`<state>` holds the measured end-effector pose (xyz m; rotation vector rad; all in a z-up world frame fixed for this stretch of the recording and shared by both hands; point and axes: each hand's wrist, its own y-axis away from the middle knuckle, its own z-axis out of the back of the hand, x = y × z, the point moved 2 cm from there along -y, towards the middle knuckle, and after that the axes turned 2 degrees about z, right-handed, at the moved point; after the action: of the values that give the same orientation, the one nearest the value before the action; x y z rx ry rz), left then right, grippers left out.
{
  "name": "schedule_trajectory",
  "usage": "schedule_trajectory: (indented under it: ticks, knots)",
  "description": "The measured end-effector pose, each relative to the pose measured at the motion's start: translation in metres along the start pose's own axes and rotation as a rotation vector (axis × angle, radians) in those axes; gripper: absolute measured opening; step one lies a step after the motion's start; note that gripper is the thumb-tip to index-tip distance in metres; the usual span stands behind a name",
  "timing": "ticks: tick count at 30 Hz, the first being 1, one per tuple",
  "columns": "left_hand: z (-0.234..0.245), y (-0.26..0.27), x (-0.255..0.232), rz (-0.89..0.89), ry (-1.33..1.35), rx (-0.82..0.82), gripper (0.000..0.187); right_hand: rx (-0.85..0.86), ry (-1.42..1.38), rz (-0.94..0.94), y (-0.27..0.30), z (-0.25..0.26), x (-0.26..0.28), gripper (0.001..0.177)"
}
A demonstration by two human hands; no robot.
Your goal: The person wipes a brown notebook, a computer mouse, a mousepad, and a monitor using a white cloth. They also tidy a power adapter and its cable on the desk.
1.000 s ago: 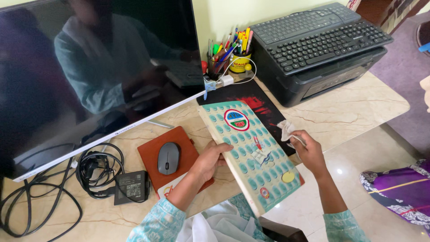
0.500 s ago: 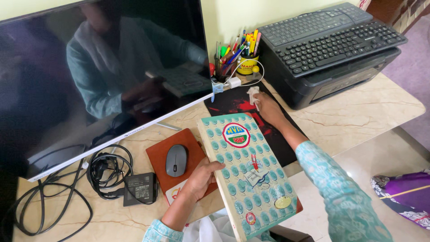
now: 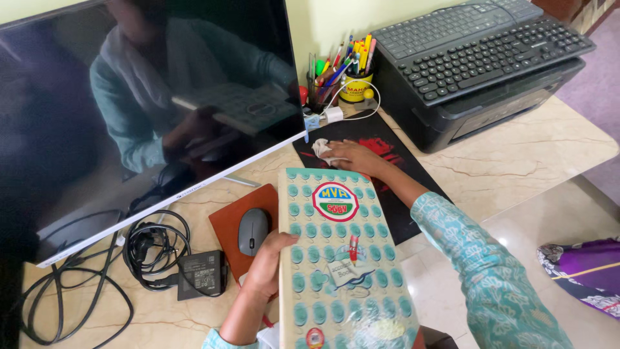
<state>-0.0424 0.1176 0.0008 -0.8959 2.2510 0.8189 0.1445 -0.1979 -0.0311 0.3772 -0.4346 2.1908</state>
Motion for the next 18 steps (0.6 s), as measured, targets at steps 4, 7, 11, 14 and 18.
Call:
schedule_trajectory:
  ticks: [4, 7, 11, 14, 18]
  knots:
    - [0.017, 0.011, -0.003, 0.090, 0.143, 0.060, 0.055, 0.017, -0.203, -0.071, 0.032, -0.008, 0.011, 0.041]
    - [0.026, 0.017, -0.005, 0.137, 0.242, -0.010, 0.057, -0.091, -0.236, 0.166, 0.073, -0.005, 0.046, 0.055]
    - [0.027, 0.011, -0.006, 0.040, 0.226, -0.019, 0.059, 0.077, -0.090, -0.077, 0.116, -0.005, 0.111, 0.071]
    - [0.028, 0.003, -0.004, -0.011, 0.146, -0.052, 0.059, 0.067, 0.054, 0.006, 0.154, -0.010, 0.135, 0.060]
    - [0.021, -0.006, 0.003, -0.025, 0.031, -0.115, 0.056, -0.077, 0.297, 0.059, 0.196, -0.006, 0.111, 0.039]
